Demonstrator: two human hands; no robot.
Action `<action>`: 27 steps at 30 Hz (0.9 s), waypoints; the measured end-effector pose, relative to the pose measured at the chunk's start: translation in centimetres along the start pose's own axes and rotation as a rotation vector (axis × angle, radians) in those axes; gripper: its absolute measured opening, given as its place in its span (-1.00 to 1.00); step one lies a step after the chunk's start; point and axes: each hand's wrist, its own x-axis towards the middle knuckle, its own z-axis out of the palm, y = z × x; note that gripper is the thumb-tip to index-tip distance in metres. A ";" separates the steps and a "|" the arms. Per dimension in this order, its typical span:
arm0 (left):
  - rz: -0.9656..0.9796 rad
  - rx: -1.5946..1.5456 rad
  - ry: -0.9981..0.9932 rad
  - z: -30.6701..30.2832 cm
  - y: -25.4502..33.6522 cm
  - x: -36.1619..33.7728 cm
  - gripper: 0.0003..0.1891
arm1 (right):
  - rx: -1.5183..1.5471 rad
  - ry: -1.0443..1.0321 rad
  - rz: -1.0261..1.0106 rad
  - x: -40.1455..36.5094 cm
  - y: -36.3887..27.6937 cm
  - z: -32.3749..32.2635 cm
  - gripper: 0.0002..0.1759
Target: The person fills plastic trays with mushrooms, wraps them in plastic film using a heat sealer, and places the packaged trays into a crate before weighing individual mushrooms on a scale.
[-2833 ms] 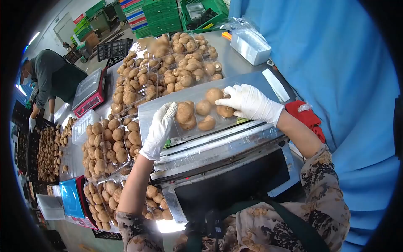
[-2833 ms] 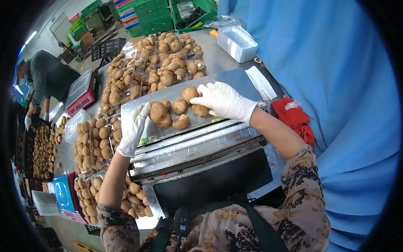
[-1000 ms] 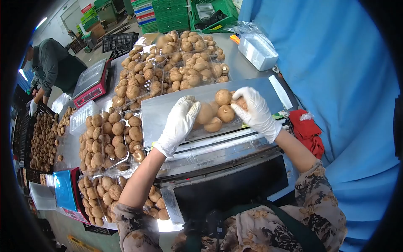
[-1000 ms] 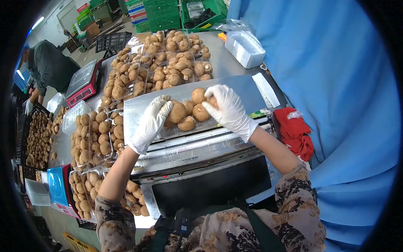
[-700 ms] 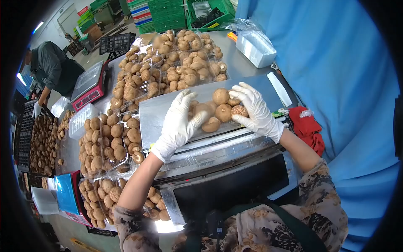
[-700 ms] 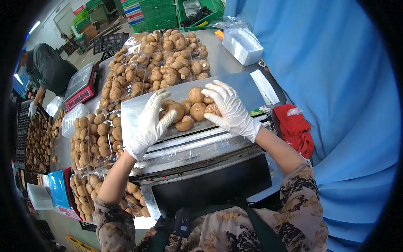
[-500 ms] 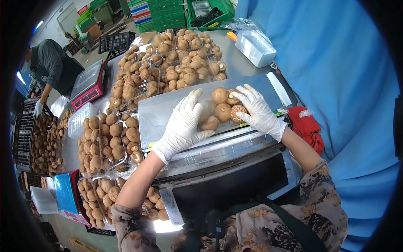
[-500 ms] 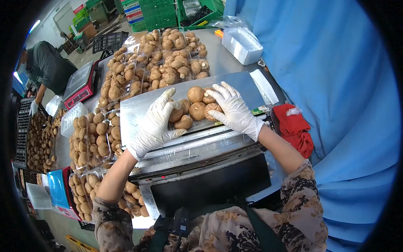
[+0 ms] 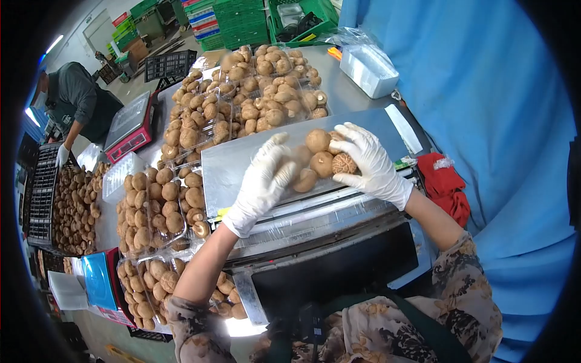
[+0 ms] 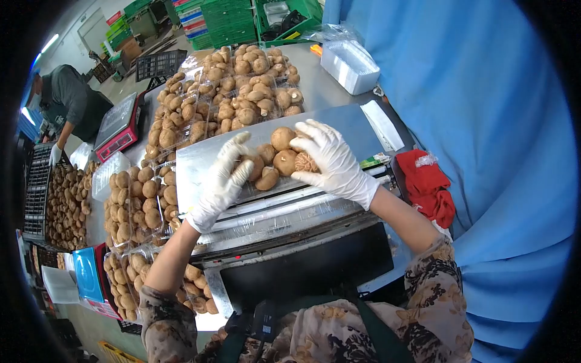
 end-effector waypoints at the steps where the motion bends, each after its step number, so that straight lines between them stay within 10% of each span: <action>1: -0.067 -0.106 0.043 -0.5 0.4 0.2 -0.71 | 0.005 -0.002 -0.045 0.5 -1.0 -0.1 -0.38; 27: -0.055 0.146 -0.107 -0.9 -2.4 0.1 -0.60 | 0.030 -0.209 -0.123 4.2 -1.7 1.4 -0.67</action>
